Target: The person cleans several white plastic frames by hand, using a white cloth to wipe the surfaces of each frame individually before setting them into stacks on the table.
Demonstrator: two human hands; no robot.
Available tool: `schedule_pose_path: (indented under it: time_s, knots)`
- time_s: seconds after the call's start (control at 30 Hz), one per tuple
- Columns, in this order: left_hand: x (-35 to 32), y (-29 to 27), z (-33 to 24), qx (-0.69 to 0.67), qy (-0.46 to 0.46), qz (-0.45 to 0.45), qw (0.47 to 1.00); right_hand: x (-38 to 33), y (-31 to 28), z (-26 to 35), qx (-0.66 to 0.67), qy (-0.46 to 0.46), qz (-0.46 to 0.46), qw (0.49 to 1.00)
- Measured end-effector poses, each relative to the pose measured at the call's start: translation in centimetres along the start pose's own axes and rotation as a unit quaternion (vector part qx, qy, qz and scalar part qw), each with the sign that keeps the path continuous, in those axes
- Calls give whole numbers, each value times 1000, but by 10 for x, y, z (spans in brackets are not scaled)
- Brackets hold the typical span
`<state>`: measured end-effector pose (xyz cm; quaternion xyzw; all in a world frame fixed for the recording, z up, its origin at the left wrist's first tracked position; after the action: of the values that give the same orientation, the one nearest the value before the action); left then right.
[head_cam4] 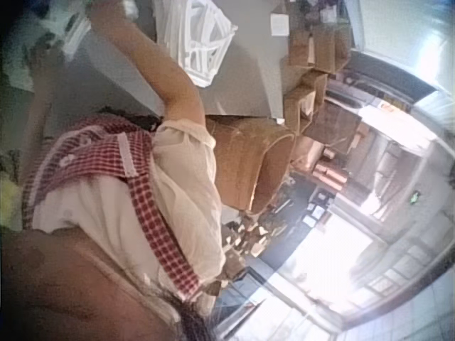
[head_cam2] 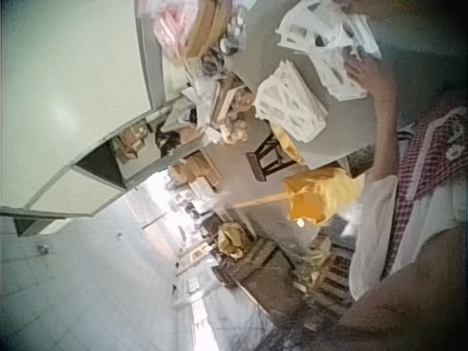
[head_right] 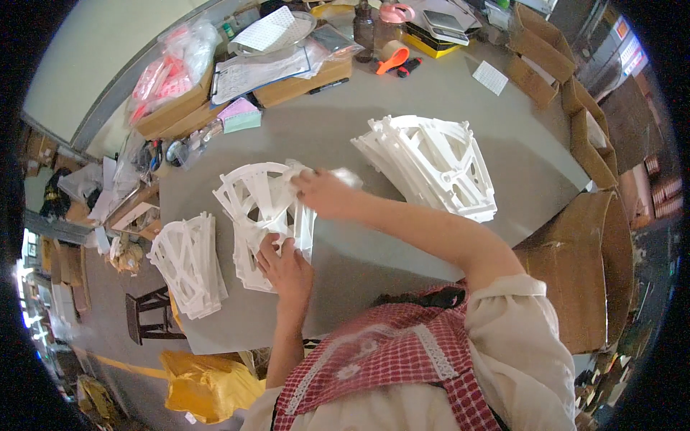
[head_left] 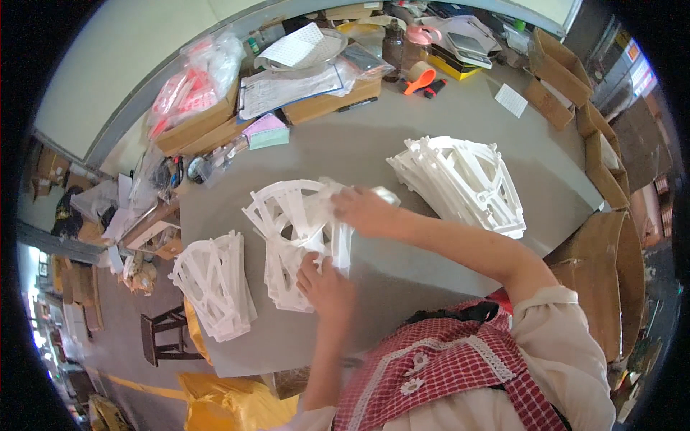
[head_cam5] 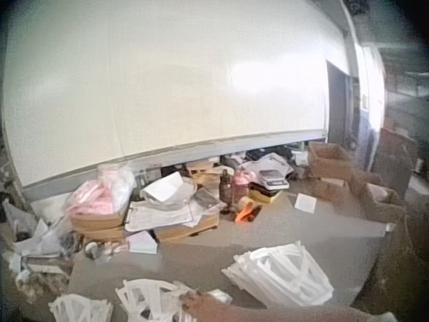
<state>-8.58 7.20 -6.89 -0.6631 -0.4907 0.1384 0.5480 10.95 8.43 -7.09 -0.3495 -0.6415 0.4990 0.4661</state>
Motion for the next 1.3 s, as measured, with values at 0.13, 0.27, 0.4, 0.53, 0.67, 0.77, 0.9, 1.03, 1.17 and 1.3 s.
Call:
schedule_pose_path:
  time_s: [0.13, 0.27, 0.4, 0.53, 0.67, 0.77, 0.9, 1.03, 1.17, 1.3]
  knots:
    - [-7, 5, 5, -23, -5, -20, 1000, -4, -7, 42, 73, -94, 50, 992]
    - [-10, -2, 7, -27, -8, 1, 1000, 2, -4, 3, 38, 37, 40, 998]
    - [-19, -18, 8, -62, -13, -23, 998, 11, -45, -27, 184, 231, 26, 955]
    - [-51, -31, 3, -381, -178, 3, 907, -16, -106, -30, 469, 245, -184, 828]
    - [-67, -44, -43, -739, -354, 112, 562, -69, -115, 21, 605, 149, -90, 777]
    - [-96, -34, -37, -674, -283, 190, 656, -117, -104, 67, 438, 51, -25, 897]
    - [-111, -32, -63, -366, -55, 148, 917, -159, -120, 88, 467, 104, 38, 877]
    - [-83, -58, -121, -465, -32, 147, 872, -188, -134, 80, 507, 131, -7, 852]
    - [-58, -55, -167, -604, -281, 126, 735, -221, -154, 43, 452, 138, -119, 873]
    - [-33, -35, -186, -617, -128, 289, 720, -257, -186, -9, 454, 171, -282, 828]
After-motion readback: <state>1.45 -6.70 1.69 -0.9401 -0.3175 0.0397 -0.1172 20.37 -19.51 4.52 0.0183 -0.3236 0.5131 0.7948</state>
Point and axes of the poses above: each hand's wrist, its own x-axis towards the middle knuckle, its own y-axis out of the palm, z = x × y, the point moved 1 cm from there along x, towards the middle knuckle, and after that the axes turned 1 degree about z, right-handed, at the moved point
